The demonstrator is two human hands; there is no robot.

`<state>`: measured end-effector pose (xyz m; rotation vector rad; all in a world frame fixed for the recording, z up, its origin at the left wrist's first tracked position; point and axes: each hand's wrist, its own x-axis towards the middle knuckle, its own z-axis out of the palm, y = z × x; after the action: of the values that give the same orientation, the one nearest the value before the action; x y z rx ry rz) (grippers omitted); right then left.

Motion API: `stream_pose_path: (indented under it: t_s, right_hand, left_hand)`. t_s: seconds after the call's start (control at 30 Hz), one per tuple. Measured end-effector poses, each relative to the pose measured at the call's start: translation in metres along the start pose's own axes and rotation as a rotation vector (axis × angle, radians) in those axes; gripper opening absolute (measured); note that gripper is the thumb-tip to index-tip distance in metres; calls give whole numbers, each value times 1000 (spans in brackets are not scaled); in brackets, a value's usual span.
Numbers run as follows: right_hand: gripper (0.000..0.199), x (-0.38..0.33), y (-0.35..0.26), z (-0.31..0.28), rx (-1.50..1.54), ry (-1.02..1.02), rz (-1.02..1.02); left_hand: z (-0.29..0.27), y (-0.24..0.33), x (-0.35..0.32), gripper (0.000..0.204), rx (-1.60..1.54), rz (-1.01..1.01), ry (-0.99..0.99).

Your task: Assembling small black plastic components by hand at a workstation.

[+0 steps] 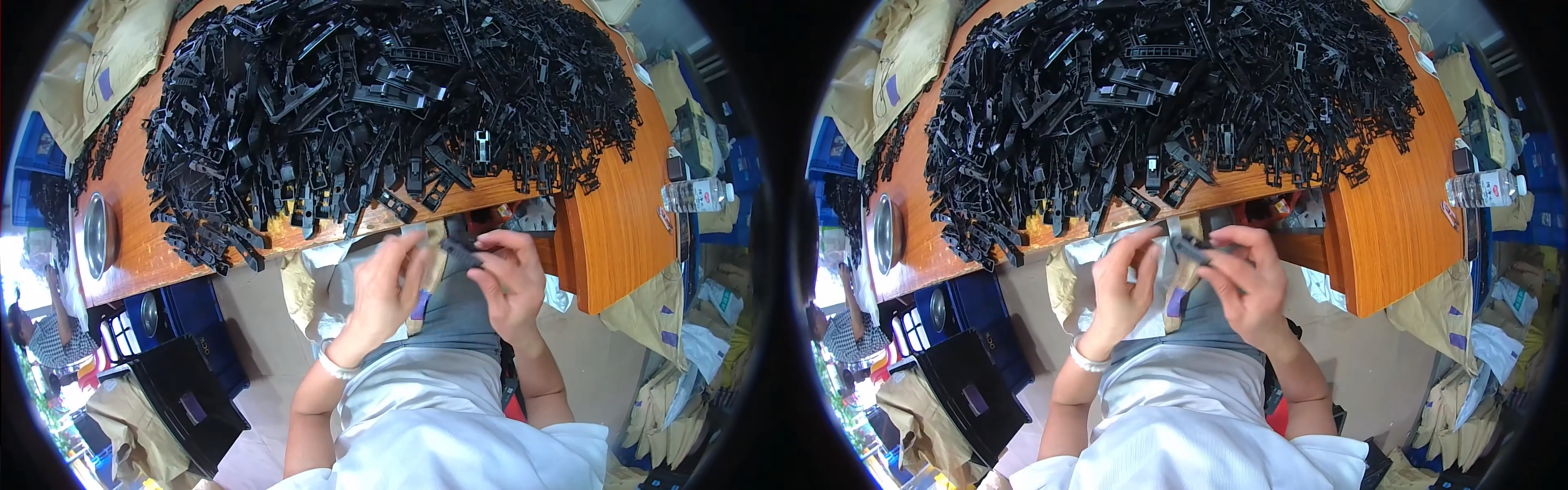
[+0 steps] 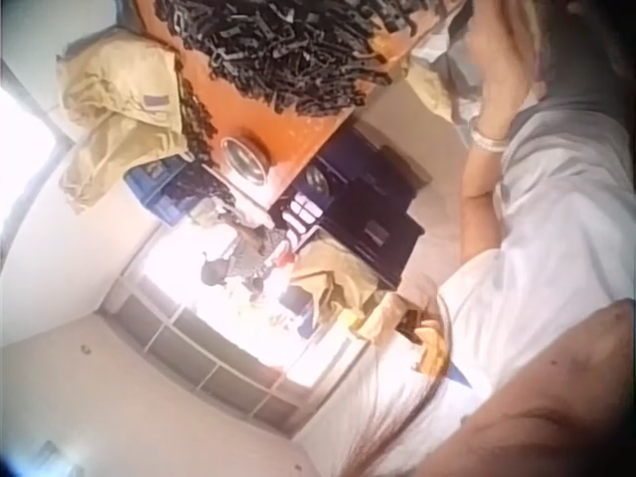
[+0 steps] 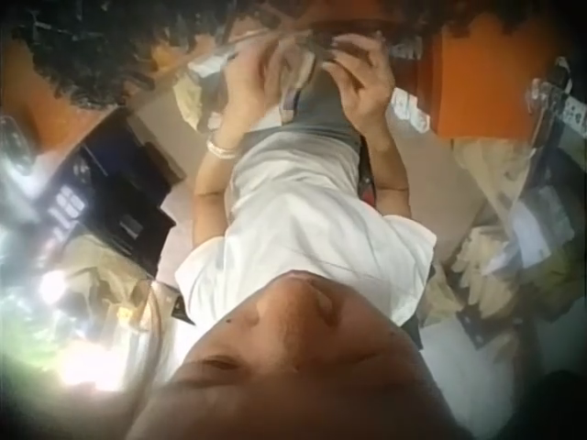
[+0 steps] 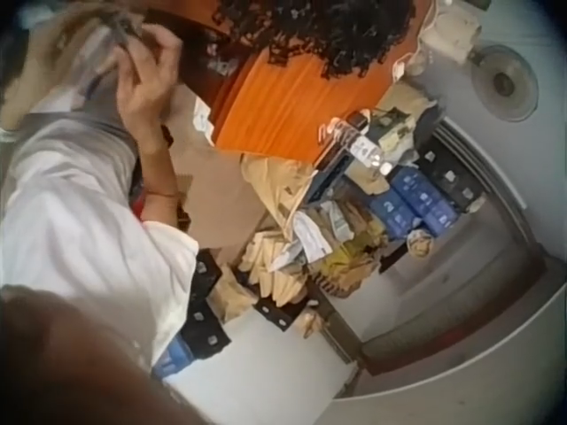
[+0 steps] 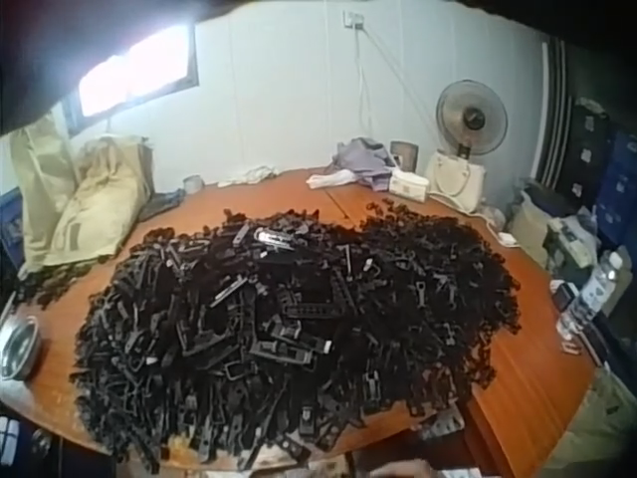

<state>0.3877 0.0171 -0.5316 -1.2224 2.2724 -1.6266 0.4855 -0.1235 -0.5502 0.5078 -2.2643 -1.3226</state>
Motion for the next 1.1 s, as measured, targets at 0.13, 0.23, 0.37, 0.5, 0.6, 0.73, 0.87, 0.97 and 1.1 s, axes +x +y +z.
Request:
stream_pose_path:
  t_s: [0.13,0.23,0.37,0.5,0.6,0.73,0.87,0.97,1.1]
  right_hand:
    - [13,-8,17,10,208,123,254]
    - [12,-7,20,23,479,145,475]
    - [12,-3,28,39,609,132,513]
    - [12,-1,33,47,654,121,495]
    - [12,-1,39,49,698,99,527]
    - [12,-4,45,49,750,60,609]
    - [13,-2,38,49,828,48,583]
    - [14,0,35,50,816,-19,585]
    - [12,5,26,52,758,-24,559]
  left_hand:
    - [4,-14,19,19,678,314,152]
    - [4,-20,16,20,706,372,156]
    - [2,-18,9,20,682,350,165]
    - [-1,-14,0,19,531,287,189]
    - [0,-13,-9,19,349,209,246]
    - [-1,-19,-21,16,100,79,341]
    - [-2,-20,-28,11,-291,-105,427]
    - [-6,-16,-26,11,-559,-237,440]
    - [-12,-18,-27,13,-642,-304,359]
